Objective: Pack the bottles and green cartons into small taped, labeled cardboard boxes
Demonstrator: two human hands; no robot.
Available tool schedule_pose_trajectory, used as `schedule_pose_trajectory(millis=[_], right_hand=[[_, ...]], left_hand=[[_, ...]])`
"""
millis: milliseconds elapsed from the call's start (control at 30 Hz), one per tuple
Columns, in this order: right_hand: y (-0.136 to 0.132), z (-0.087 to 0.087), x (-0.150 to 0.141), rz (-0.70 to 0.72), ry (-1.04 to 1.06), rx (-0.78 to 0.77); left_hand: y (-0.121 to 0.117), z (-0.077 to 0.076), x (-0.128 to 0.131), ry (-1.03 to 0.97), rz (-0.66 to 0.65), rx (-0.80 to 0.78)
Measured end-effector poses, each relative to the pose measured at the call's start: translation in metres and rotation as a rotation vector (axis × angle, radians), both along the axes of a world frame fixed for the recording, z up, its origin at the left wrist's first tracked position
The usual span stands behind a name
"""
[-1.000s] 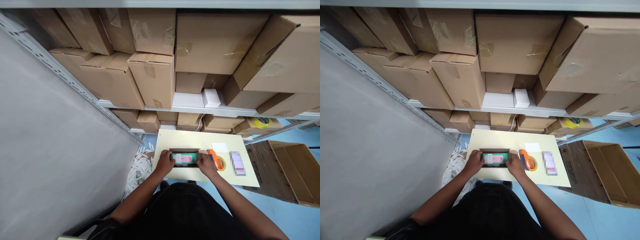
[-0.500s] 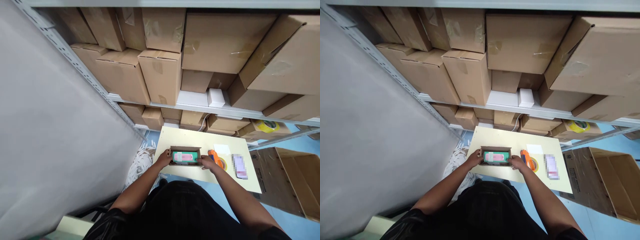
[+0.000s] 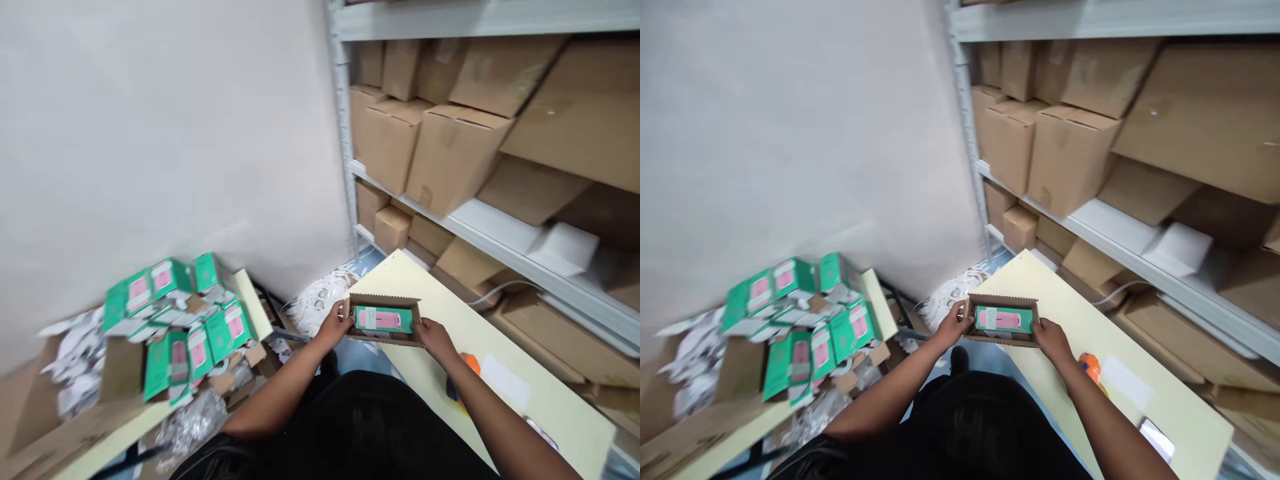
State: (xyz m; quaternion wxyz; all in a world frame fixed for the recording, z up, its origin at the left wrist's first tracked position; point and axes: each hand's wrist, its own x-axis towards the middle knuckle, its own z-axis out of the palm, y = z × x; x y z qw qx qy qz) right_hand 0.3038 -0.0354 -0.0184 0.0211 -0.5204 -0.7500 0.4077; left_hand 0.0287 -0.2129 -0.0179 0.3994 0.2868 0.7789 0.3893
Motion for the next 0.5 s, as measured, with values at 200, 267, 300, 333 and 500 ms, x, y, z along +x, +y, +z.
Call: schedule_pose_trajectory(millis=[200, 267, 300, 333, 500], right_hand=[[-0.028, 0.026, -0.074, 0.175, 0.017, -0.102], [-0.044, 0.027, -0.099, 0.238, 0.029, -0.076], [-0.052, 0.027, -0.113, 0.273, 0.035, -0.049], [-0.062, 0.027, -0.127, 0.305, 0.036, -0.022], [-0.119, 0.027, -0.2, 0.404, 0.052, 0.027]], left_hand=[[-0.087, 0.018, -0.024, 0.051, 0.323, 0.037], [-0.117, 0.024, -0.036, 0.041, 0.4, 0.08], [-0.132, 0.027, -0.042, 0.04, 0.431, 0.098], [-0.148, 0.03, -0.049, 0.044, 0.458, 0.111], [-0.236, 0.048, -0.096, 0.115, 0.57, 0.172]])
